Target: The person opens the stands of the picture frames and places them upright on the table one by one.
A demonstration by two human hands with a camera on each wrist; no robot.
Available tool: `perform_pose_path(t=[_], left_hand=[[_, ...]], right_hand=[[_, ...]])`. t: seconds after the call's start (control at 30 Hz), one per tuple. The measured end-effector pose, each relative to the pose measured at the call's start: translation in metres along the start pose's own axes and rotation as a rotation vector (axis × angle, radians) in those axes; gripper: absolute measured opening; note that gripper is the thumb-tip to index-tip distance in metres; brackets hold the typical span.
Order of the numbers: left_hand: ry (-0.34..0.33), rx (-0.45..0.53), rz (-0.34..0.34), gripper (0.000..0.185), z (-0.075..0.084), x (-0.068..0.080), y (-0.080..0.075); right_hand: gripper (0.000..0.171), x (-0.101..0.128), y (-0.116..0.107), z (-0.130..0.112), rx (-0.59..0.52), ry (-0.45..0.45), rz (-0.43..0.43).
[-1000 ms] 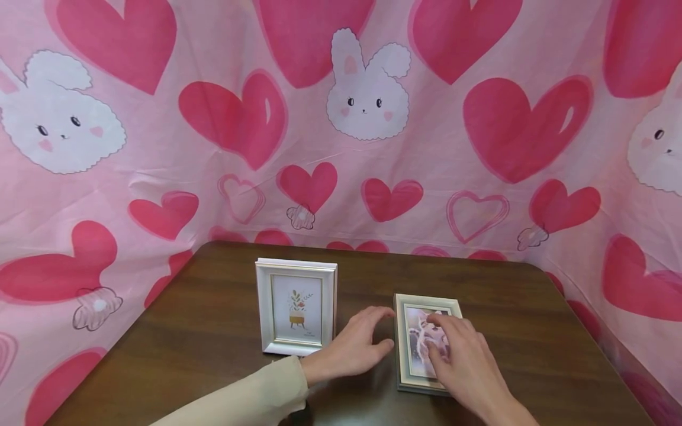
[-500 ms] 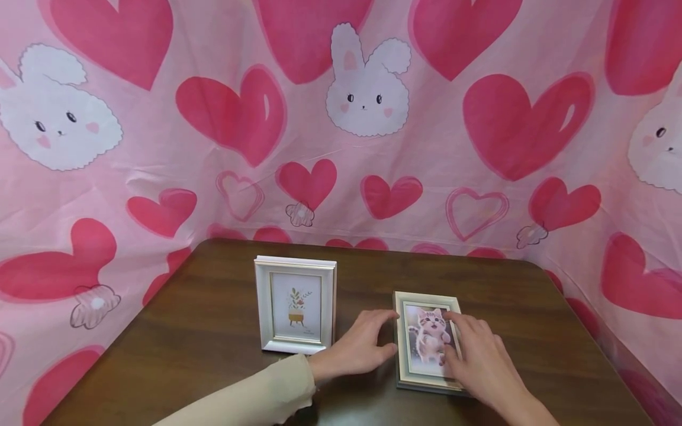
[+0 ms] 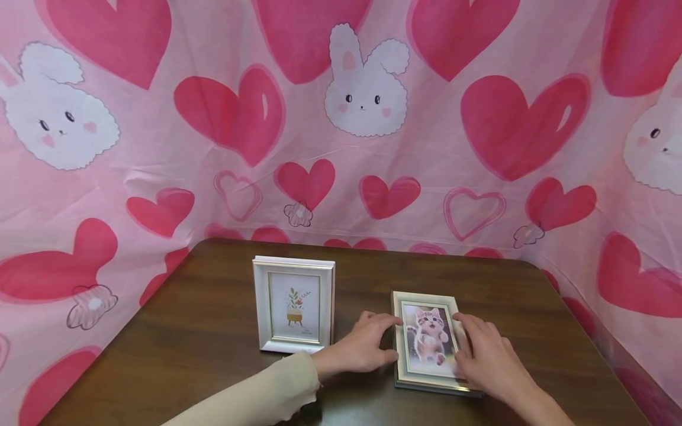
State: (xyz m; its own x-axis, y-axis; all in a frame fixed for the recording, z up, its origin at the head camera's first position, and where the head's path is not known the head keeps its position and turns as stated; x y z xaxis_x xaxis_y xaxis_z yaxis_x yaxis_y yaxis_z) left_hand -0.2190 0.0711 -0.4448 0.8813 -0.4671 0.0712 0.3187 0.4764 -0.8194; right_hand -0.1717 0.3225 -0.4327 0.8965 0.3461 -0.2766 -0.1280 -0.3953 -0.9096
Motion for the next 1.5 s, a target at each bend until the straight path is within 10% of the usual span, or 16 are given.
perform_pose_path(t=[1.5], left_hand=[[-0.07,-0.148,-0.074,0.084,0.008,-0.011,0.002]], right_hand=[[0.08,0.004,-0.003,0.048,-0.162,-0.087,-0.131]])
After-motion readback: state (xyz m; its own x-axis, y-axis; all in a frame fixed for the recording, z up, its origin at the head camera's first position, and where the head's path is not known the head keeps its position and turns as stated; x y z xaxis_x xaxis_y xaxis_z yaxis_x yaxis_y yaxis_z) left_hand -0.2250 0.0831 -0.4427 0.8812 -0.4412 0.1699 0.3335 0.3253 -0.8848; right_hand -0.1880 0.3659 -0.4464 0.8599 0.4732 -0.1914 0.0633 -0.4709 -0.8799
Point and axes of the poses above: each hand's wrist, its own x-axis away from the middle knuckle, its own y-axis out of the palm, z = x × y, the point moved 3 cm from there along -x, towards the middle knuckle, and after that the axes turned 12 degrees about -y, right-handed, at the moved point
